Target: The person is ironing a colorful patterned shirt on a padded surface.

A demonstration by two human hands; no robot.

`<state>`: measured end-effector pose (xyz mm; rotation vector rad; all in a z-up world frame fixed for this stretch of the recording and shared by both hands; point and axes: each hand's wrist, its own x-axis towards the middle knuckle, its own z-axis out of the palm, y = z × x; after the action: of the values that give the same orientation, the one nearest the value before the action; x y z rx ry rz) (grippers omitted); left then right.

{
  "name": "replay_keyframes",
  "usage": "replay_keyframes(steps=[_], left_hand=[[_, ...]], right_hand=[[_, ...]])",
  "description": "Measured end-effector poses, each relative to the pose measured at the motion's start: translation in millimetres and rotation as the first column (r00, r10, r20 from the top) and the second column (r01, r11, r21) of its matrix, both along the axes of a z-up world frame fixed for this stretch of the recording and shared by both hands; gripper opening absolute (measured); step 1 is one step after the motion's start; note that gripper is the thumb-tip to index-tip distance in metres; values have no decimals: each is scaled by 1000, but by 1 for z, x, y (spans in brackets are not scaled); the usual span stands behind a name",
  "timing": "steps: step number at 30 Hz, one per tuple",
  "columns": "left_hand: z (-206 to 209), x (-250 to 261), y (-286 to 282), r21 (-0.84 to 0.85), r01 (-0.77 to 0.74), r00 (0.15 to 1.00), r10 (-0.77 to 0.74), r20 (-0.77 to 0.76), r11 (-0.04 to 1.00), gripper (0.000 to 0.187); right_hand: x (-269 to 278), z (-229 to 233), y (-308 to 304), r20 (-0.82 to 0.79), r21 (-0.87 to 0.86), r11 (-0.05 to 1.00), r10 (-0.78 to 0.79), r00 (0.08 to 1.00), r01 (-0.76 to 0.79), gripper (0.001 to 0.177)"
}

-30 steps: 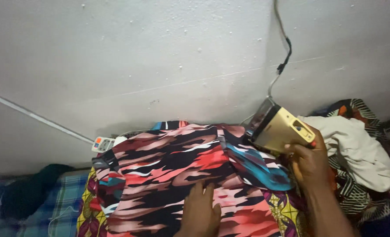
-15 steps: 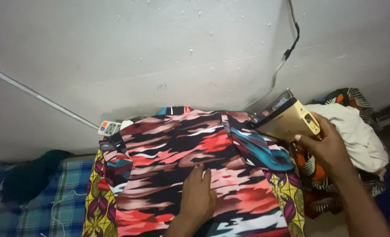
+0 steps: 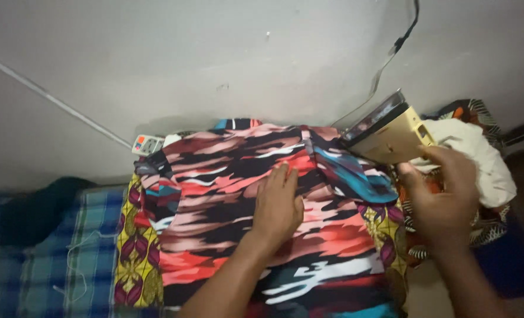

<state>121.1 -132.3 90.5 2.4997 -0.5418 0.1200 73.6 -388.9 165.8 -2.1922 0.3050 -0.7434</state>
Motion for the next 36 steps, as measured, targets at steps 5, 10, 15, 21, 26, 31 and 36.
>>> replay_keyframes(steps=[5, 10, 15, 21, 26, 31, 36], left_hand=[[-7, -1, 32, 63, -44, 997, 39, 66, 997, 63], [-32, -9, 92, 190, -140, 988, 126, 86, 972, 58], [-45, -22, 169, 403, -476, 834, 547, -74, 781, 30], [-51, -32, 211, 457, -794, 304, 913, -273, 401, 49], [-114, -18, 252, 467, -755, 290, 873, -392, 460, 42], [-63, -2, 250, 297, -747, 537, 803, -260, 595, 34], [-24, 44, 250, 179, -771, 590, 791, -162, 611, 31]], right_hand=[[-11, -51, 47, -21, -211, 945, 253, 967, -251, 29], [-15, -113, 63, -327, -132, 939, 262, 908, -318, 34], [-8, -159, 57, -600, -218, 933, 102, 794, -284, 49], [7, -167, 63, -756, -311, 910, -63, 652, -272, 52], [14, -201, 39, -713, -309, 886, 26, 701, -347, 31], [28, -152, 55, -608, -347, 891, 23, 793, -292, 20], [46, -106, 66, -390, -403, 897, 11, 921, -182, 14]])
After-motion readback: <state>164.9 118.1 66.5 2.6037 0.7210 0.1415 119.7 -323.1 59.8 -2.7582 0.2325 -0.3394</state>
